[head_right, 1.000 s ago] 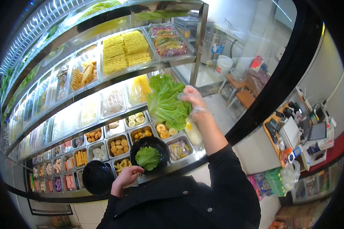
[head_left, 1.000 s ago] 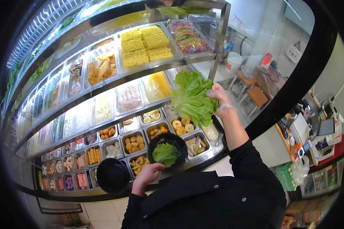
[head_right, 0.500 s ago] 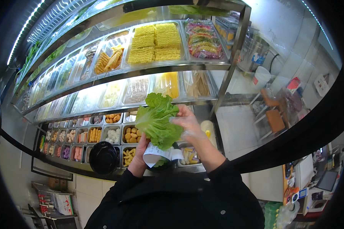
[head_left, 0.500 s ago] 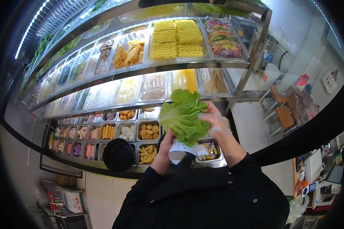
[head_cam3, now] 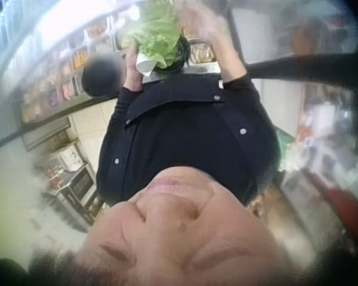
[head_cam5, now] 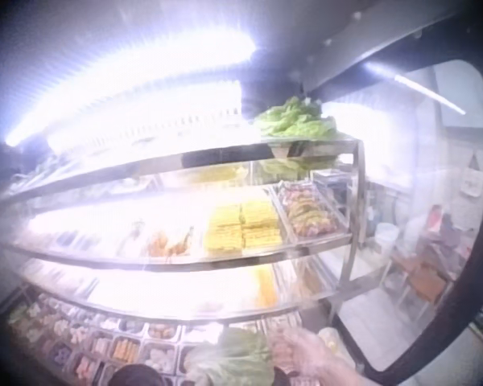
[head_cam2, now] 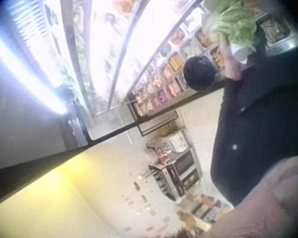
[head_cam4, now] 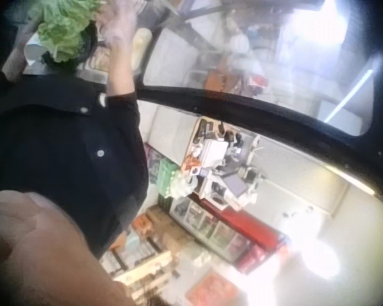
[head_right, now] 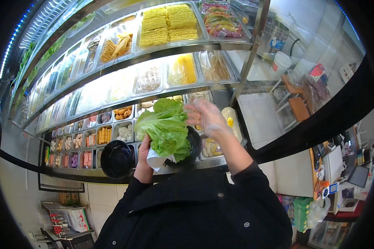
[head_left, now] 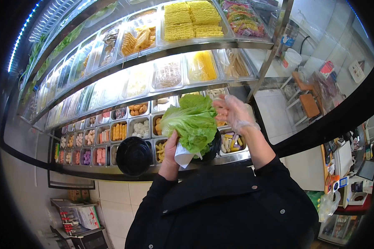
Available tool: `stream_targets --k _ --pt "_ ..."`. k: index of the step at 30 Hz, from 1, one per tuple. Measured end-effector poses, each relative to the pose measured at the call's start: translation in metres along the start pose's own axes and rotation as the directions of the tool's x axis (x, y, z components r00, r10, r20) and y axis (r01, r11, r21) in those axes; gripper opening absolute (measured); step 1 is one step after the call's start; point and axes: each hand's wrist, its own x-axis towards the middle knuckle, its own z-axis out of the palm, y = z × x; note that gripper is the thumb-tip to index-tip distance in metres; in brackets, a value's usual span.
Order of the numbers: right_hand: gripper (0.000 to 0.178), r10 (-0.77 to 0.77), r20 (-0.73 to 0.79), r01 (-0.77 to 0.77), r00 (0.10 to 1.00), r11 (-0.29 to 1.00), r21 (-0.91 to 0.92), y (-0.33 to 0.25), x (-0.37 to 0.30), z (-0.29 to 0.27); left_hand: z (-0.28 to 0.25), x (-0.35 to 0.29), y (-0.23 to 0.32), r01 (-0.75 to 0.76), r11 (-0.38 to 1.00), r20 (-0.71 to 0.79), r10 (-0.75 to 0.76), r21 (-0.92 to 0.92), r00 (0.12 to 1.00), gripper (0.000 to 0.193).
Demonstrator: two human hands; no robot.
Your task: The person picks up a printed receipt, walks to a refrigerated display case, and selects various food items including lettuce, corn, and meatballs, placing them into a black bowl. The person wears a disposable glove on the right hand while handling the food.
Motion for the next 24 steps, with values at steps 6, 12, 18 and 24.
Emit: stream_targets --k 6,12,18,24 --pt "0.08 0.074 0.011 -0.069 0.997 0.971 -0.227 -0.001 -0.006 0.003 -0.018 -0.015 0.009 0.025 0.998 -0.016 -0.025 0.05 1.0 0.048" --pt "0.075 0.293 -0.094 -0.308 0.951 0.898 -0.316 0.016 -0.022 0.007 -0.022 -0.026 0.011 0.056 0.998 0.009 -0.056 0.026 0.998 0.06" --pt "0.055 0.148 0.002 -0.129 0.989 0.87 -0.475 0.033 -0.043 0.016 -0.034 -0.032 0.016 0.032 0.993 0.025 -0.035 0.109 0.999 0.056" --pt "0.022 -0.007 0.049 0.035 0.999 0.795 -0.605 0.043 -0.046 0.022 -0.032 -0.037 0.014 -0.038 0.952 -0.063 0.06 0.304 0.996 0.051"
